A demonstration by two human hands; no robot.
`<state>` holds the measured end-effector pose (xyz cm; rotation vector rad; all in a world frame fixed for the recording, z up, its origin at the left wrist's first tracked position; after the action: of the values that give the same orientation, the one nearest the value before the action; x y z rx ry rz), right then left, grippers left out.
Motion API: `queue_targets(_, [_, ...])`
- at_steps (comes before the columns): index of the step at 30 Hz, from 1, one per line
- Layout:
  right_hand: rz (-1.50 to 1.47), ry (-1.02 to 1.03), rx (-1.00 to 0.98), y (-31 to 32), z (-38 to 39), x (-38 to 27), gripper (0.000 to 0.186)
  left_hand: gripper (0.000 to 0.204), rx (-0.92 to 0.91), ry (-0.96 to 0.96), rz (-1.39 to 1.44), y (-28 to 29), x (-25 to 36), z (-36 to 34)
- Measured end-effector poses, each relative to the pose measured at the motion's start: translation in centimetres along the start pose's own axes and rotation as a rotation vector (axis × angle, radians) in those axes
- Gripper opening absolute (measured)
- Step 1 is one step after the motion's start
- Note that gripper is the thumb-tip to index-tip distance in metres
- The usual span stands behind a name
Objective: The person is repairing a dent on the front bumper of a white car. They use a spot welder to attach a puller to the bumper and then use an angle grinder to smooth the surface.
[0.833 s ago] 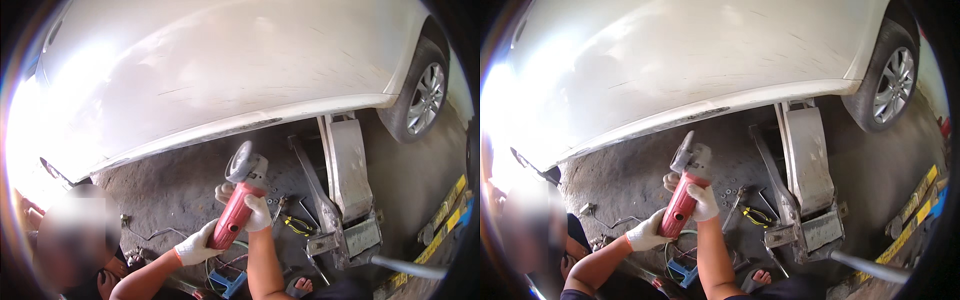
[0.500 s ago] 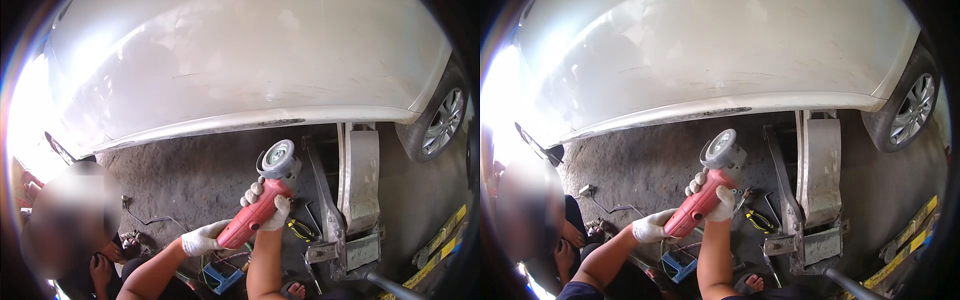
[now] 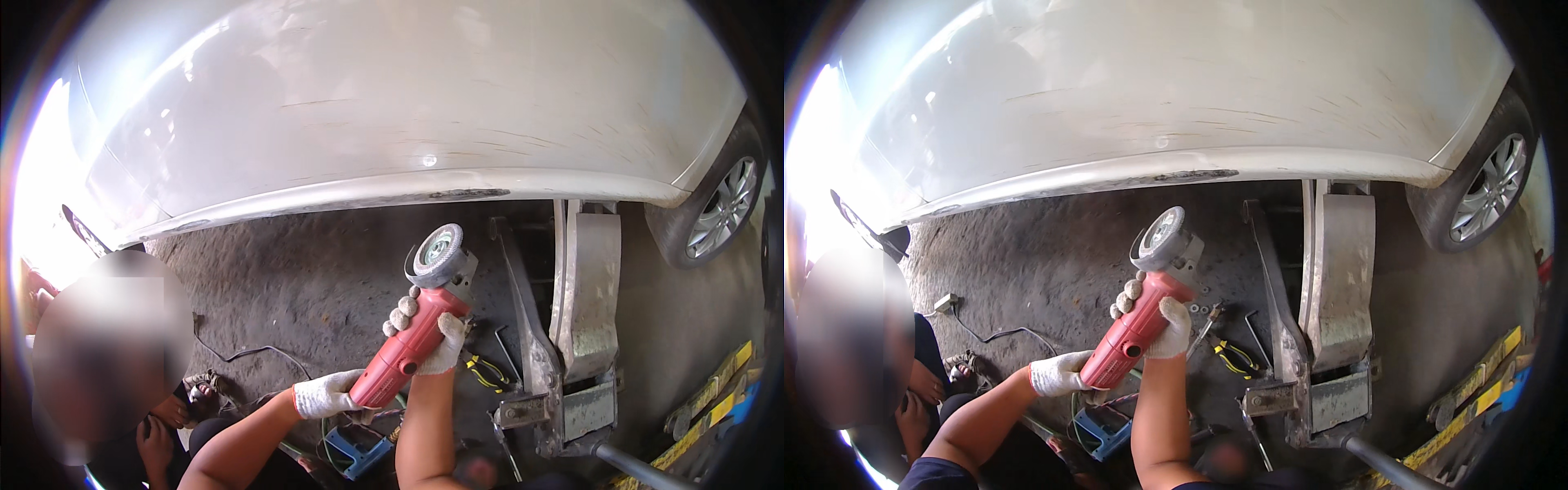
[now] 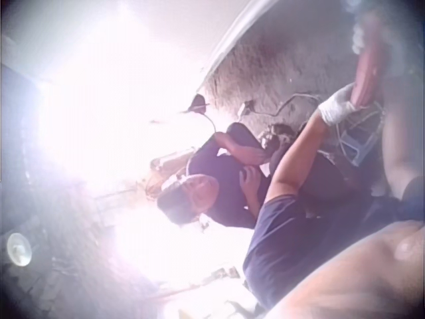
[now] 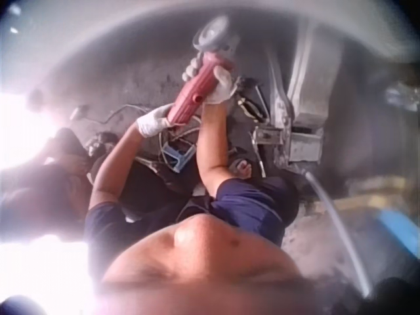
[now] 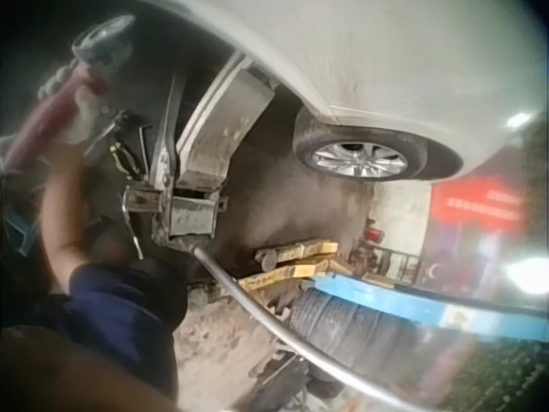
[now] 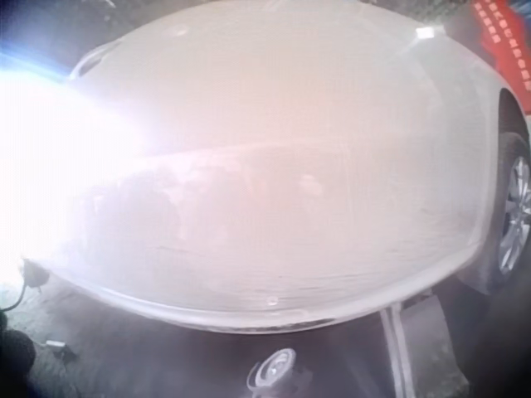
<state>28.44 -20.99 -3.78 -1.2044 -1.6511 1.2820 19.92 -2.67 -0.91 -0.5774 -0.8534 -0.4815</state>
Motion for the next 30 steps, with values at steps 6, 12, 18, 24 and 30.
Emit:
queue_targets(6, [-0.095,0.003,0.035,0.6,1.4,1.3,0.056,0.056,0.027,-0.044,-0.007,-1.3,-0.1,1.6])
queue_targets(12, [-0.157,-0.064,0.030,0.4,1.9,2.8,0.055,0.050,0.116,-0.029,-0.047,-2.4,-0.8,3.4])
queue_targets(18, [-0.081,-0.049,0.005,0.0,2.0,3.1,0.056,0.051,0.166,-0.041,-0.004,-2.7,-1.2,4.4])
queue_targets(24, [-0.034,-0.006,0.077,-0.2,2.2,3.3,0.053,0.051,0.255,-0.116,-0.005,-3.0,-1.9,5.0])
queue_targets(30, [0.117,0.103,0.208,-2.0,1.2,2.1,0.048,0.055,0.503,-0.200,-0.017,-2.7,-1.2,4.8])
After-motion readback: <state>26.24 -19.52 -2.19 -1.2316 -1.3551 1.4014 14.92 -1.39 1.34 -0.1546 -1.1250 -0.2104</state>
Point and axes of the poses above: each hand's wrist, its own z-axis away from the middle knuckle, its own y-axis out of the back of the hand, x = y × z, the point moved 2 cm from there along -z, towards the middle knuckle, and after that the axes turned 6 degrees about x, right-handed, at the moved point
